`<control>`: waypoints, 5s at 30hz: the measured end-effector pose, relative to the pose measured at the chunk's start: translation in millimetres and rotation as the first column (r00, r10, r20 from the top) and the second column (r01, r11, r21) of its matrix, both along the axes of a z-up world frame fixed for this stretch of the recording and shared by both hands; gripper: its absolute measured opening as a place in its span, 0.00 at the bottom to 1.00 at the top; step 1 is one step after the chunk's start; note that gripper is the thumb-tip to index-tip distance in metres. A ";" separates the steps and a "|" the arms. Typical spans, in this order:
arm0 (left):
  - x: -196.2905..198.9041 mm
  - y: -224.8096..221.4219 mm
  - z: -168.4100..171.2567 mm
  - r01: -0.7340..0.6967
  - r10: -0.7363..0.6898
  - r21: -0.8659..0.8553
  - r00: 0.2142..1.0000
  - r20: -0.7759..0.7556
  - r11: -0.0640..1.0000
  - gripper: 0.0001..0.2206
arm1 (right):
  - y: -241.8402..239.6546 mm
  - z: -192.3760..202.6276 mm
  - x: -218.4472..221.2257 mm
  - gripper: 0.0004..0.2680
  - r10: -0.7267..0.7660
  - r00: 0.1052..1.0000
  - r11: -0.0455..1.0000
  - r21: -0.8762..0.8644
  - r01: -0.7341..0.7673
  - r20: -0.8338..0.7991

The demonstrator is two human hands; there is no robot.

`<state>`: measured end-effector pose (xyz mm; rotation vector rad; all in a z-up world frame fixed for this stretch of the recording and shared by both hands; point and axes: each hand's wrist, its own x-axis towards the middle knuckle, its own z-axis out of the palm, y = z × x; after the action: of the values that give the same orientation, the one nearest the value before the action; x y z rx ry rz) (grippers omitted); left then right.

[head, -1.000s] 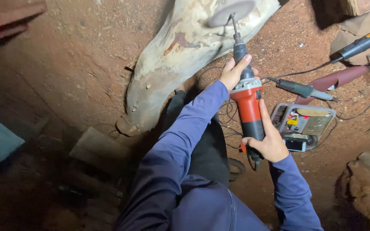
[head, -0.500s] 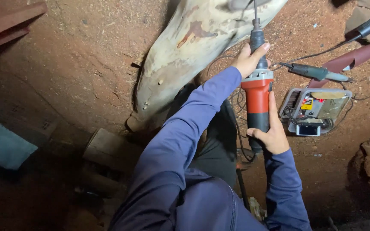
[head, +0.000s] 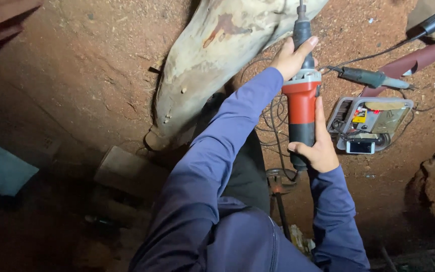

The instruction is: Sanding a large wooden sculpture using a power sander to smooth the surface

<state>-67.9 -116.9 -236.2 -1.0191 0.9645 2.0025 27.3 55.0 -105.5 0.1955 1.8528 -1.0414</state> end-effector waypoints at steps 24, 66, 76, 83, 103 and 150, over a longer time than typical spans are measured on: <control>4.5 36.0 -4.3 -0.219 0.219 -0.016 0.976 -0.002 0.976 0.30 | 47.2 8.5 -45.2 0.46 0.241 0.968 0.969 0.042 -0.245 0.071; 100.4 -13.8 -42.6 -0.602 0.583 0.048 0.788 0.200 0.797 0.13 | 16.2 -24.4 16.7 0.43 0.759 0.651 0.641 0.221 -0.735 -0.035; 115.5 -3.2 -59.3 -0.579 0.573 -0.013 0.803 0.167 0.815 0.13 | -4.1 -4.5 44.7 0.41 0.658 0.751 0.688 0.365 -0.628 0.053; 109.6 -1.2 -60.8 -0.432 0.422 0.043 0.894 0.152 0.901 0.15 | -6.3 -11.8 74.0 0.42 0.578 0.815 0.729 0.418 -0.542 0.049; 81.7 24.3 -54.7 -0.257 0.260 -0.080 0.965 0.027 0.963 0.13 | 67.6 -72.2 72.2 0.41 0.573 0.783 0.811 0.307 -0.499 -0.242; 218.0 -36.2 -116.4 -0.802 0.807 -0.156 0.528 0.266 0.576 0.09 | 34.5 -87.8 92.1 0.43 0.383 0.916 0.906 -0.241 -0.348 0.118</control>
<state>150.1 -153.1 -352.7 -1.9980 0.3028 2.4085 119.4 89.4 -193.4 -0.1885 1.5383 -0.9210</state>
